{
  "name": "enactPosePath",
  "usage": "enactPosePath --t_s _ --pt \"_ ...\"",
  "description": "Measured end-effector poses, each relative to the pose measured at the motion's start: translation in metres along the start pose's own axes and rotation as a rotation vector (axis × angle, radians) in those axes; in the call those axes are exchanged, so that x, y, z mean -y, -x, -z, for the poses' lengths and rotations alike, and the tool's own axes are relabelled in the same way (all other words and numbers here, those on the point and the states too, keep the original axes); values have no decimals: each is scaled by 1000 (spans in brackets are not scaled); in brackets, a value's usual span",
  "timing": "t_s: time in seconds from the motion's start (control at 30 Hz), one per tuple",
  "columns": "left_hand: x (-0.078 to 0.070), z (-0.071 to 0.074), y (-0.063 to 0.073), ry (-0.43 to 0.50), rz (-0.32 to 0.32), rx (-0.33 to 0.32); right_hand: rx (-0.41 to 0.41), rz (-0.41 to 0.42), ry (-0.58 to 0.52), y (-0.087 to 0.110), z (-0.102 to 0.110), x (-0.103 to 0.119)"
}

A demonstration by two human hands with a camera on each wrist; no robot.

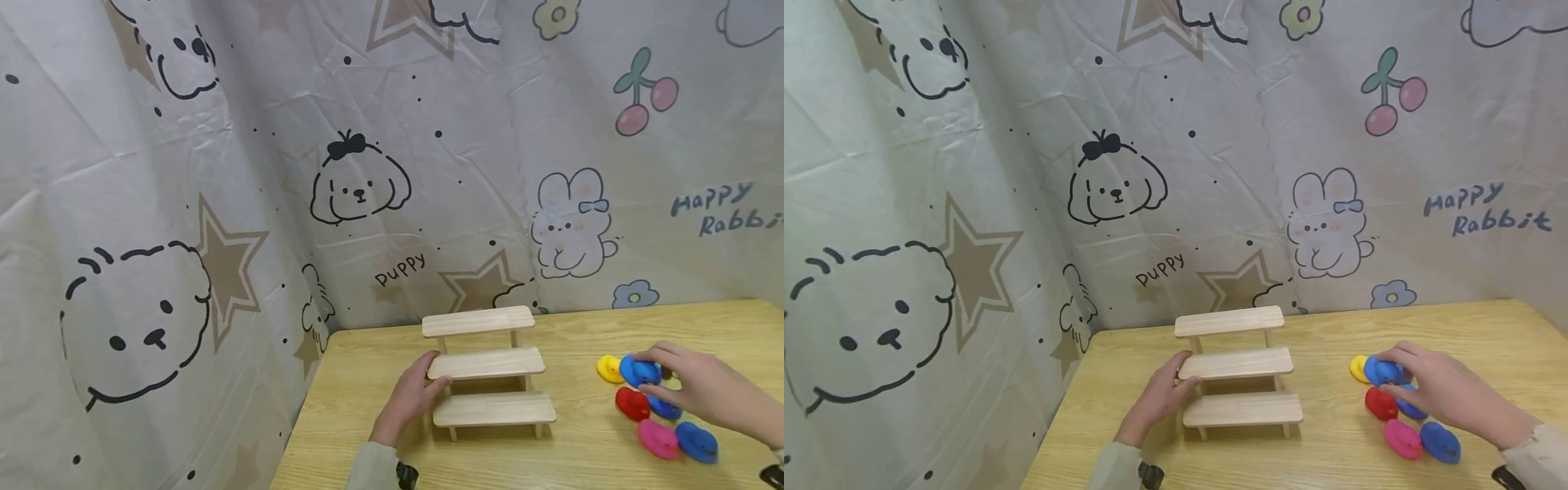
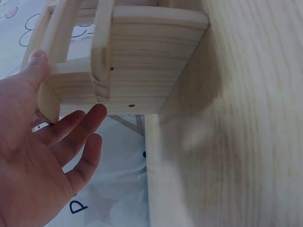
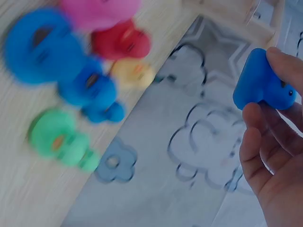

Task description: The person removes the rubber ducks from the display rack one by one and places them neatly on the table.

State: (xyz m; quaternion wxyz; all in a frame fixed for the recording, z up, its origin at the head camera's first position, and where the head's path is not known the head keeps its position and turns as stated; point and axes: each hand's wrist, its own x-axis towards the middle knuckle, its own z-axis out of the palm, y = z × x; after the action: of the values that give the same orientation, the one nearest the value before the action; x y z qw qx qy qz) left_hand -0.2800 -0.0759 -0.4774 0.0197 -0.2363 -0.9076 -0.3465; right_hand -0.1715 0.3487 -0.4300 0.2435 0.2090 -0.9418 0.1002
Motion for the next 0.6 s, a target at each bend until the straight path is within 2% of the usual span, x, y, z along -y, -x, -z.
enactPosePath --t_s 0.1,0.27,0.4,0.5,0.6 --pt "1 0 1 9 5 -4 -8 -12 32 10 2 -16" --pt "1 -1 3 8 16 9 -67 -11 47 29 -1 -39" --pt "1 -1 3 11 16 16 -66 -45 58 41 -2 -54" --pt "0 0 2 18 21 10 -91 -40 32 46 -4 -66" --pt "-1 -1 0 17 4 -2 -163 -2 -15 54 -7 -79"
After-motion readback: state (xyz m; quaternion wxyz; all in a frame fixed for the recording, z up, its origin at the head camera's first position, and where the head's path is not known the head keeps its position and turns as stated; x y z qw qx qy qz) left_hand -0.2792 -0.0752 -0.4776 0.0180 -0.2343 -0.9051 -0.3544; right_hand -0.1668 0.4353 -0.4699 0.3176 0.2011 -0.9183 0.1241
